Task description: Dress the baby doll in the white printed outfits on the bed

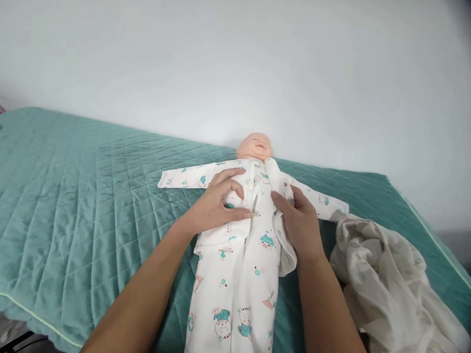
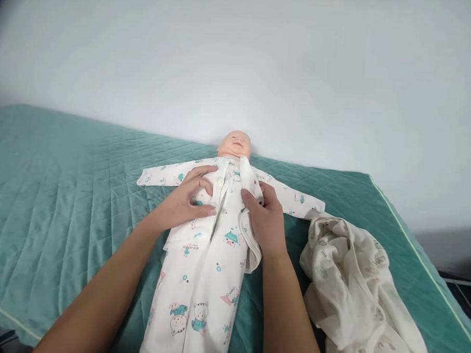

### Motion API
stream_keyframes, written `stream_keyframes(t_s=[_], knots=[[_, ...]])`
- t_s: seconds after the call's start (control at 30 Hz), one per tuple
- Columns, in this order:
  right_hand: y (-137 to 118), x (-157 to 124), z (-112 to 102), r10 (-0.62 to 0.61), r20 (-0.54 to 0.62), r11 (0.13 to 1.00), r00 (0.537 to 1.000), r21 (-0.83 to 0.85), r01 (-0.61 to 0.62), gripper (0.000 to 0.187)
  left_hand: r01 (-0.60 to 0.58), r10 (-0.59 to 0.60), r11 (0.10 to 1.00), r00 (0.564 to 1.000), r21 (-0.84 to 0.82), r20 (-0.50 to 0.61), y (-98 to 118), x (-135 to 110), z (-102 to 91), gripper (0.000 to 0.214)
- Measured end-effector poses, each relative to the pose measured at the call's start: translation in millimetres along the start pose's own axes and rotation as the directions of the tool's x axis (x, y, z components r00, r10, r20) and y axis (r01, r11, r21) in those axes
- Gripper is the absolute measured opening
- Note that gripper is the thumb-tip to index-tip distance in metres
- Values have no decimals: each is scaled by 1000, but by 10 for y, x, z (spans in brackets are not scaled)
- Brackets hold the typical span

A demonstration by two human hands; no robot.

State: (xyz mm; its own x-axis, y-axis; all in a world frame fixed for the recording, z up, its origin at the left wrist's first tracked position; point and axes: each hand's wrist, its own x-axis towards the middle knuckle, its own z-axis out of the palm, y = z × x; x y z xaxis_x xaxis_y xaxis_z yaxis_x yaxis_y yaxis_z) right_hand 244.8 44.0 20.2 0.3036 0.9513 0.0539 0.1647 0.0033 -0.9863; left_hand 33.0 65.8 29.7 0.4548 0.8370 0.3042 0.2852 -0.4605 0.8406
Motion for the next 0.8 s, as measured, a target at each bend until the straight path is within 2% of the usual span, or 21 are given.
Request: stream_keyframes(t_s=[0.13,0.23,0.37,0.5,0.57,0.67,0.73,0.8], knots=[[-11,-14,42,36,-70,999,997,16,-35,38,-54,73,980,993,192,-96,62,21,137,42],[-22,-30,73,28,-101,1000,994,-5,-29,36,-54,87,965,989,257,-116,103,29,192,31],[-45,-47,87,22,-120,1000,993,-4,-22,30,-85,118,969,984,232,-132,121,20,179,19],[-56,-52,75,17,-144,1000,989,-15,-19,24,-54,75,994,970,98,-230,65,21,178,15],[-50,-44,55,13,-164,999,986,-31,-18,21,5,-11,1000,934,-17,-357,-1,37,175,15],[-27,-11,15,31,-244,995,969,-85,-53,23,130,-203,977,798,-167,-567,-125,76,131,20],[-1,21,-11,32,-304,989,952,-131,-75,22,201,-319,945,728,-257,-607,-198,99,82,23],[32,53,-29,7,-327,987,945,-150,-59,24,233,-402,910,706,-344,-584,-251,114,33,21]])
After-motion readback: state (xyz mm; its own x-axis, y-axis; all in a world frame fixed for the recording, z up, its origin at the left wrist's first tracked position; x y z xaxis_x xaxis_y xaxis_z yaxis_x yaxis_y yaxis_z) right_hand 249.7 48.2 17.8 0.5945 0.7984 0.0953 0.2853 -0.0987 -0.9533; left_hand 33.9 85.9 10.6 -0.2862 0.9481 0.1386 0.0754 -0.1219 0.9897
